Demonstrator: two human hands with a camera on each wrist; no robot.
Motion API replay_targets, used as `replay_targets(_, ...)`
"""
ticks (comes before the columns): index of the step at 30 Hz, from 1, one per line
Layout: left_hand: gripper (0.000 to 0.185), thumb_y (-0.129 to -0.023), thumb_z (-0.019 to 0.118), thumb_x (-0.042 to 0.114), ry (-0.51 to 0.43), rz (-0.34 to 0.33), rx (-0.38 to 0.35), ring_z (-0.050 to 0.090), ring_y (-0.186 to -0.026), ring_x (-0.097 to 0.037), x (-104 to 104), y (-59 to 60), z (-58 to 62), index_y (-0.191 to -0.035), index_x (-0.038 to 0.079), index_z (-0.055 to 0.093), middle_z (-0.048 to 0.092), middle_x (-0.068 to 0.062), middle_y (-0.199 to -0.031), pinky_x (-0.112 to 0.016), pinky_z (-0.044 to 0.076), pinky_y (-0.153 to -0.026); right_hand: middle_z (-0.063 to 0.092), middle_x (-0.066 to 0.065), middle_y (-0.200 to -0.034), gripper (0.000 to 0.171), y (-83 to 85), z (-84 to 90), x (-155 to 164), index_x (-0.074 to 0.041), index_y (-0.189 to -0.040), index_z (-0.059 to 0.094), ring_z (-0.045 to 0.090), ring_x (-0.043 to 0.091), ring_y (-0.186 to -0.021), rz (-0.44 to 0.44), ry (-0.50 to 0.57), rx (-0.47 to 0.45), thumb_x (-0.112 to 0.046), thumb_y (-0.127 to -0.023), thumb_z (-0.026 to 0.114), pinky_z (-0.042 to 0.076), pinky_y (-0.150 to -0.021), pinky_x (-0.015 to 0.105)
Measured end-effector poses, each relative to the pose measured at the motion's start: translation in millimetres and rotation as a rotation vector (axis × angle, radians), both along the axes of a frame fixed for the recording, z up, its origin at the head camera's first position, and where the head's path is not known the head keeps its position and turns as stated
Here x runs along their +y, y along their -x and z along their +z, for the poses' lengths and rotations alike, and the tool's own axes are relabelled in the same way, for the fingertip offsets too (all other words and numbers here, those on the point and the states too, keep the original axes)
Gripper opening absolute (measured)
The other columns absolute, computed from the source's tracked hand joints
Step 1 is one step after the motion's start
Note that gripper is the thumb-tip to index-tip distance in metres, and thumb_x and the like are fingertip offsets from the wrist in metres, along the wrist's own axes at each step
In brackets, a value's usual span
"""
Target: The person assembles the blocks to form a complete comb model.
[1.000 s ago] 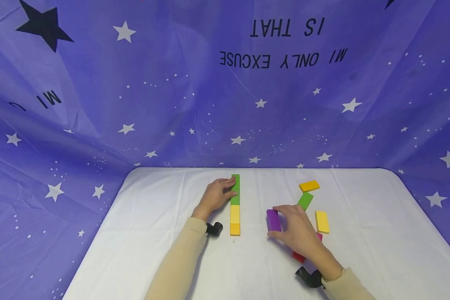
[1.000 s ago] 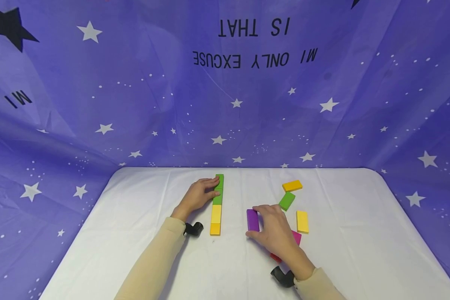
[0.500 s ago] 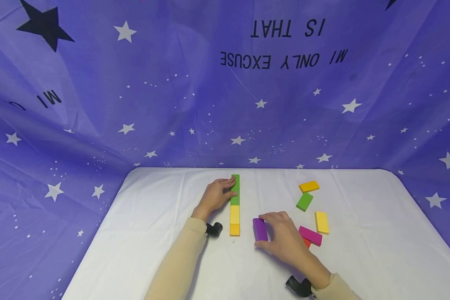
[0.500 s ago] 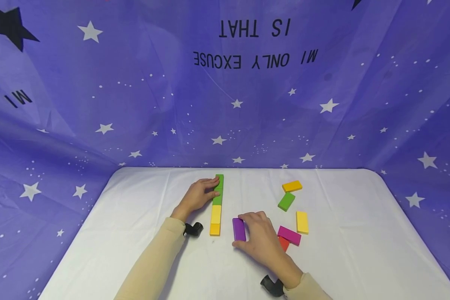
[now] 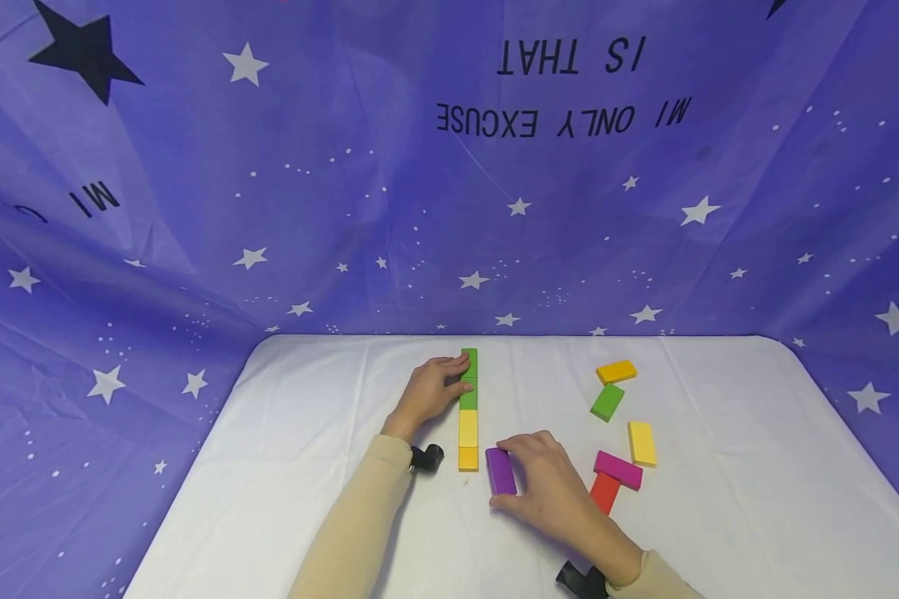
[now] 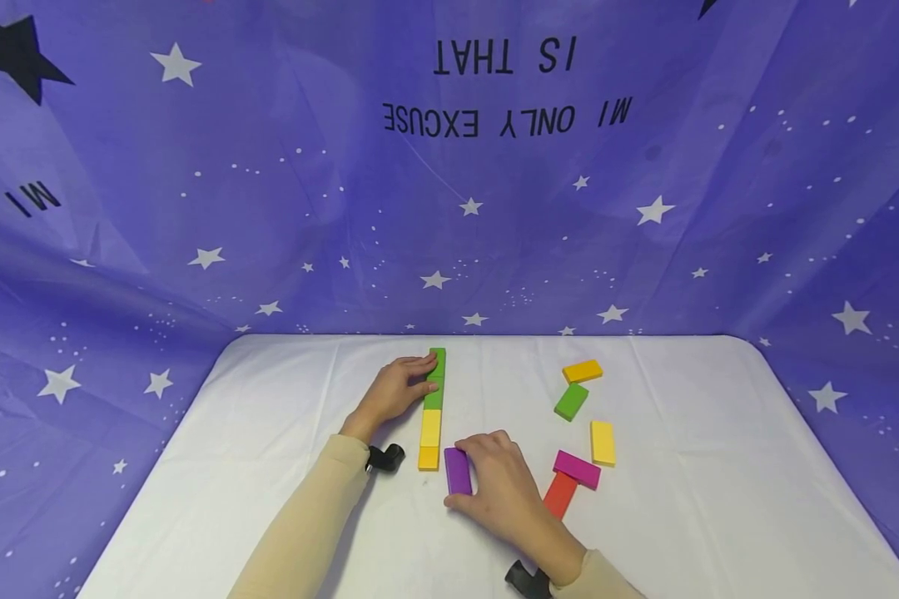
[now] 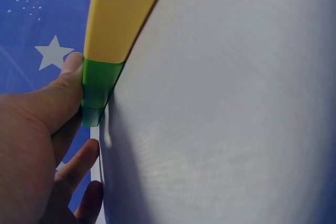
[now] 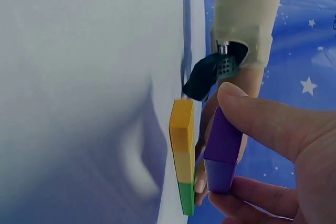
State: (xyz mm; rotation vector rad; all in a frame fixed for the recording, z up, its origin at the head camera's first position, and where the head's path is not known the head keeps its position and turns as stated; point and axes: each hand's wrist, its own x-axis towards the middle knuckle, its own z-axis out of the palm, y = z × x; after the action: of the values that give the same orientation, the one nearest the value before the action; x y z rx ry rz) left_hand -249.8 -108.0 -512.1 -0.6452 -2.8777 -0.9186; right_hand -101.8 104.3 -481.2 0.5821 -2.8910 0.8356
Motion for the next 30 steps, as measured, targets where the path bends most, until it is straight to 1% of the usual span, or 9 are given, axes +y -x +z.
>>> replay_targets(6,0.048,-0.085,0.067,0.032,-0.006,-0.005,0.020,0.044,-0.126,-0.025,-0.2,-0.4,0.1,-0.127,0.012,0.057,0.048,0.007,-0.137,-0.042,0.030,-0.107,0.061,-0.007,-0.110,0.068,-2.0,-0.8,-6.1,-0.016,-0.114,0.062,0.045,0.012,-0.102,0.024,-0.011,-0.003,-0.047,-0.058,0.084,0.041,-0.089,0.033)
replay_targets(12,0.048,-0.084,0.067,0.032,-0.002,-0.007,0.034,0.044,-0.125,-0.025,-0.4,-0.2,-0.5,-0.127,0.012,0.057,0.049,0.007,-0.136,-0.040,0.032,-0.107,0.061,-0.006,-0.109,0.068,-4.2,-0.3,-12.0,-0.015,-0.114,0.062,0.045,0.013,-0.103,0.051,-0.015,-0.012,-0.048,-0.058,0.084,0.041,-0.089,0.035)
replay_targets(22,0.048,-0.085,0.066,0.033,0.000,-0.013,0.036,0.044,-0.126,-0.024,-0.5,0.1,0.0,-0.127,0.012,0.057,0.049,0.007,-0.136,-0.040,0.031,-0.107,0.061,-0.005,-0.106,0.069,-4.9,-1.4,-21.0,-0.015,-0.111,0.061,0.045,0.013,-0.100,0.080,-0.030,-0.014,-0.050,-0.057,0.083,0.041,-0.087,0.035)
replay_targets(30,0.048,-0.085,0.066,0.034,0.001,-0.016,0.030,0.044,-0.126,-0.025,-0.5,0.2,0.1,-0.127,0.011,0.057,0.049,0.006,-0.136,-0.042,0.031,-0.107,0.062,-0.005,-0.102,0.068,-6.7,-4.4,-27.4,-0.013,-0.108,0.062,0.046,0.014,-0.096,0.090,-0.057,0.046,-0.050,-0.054,0.084,0.040,-0.082,0.034)
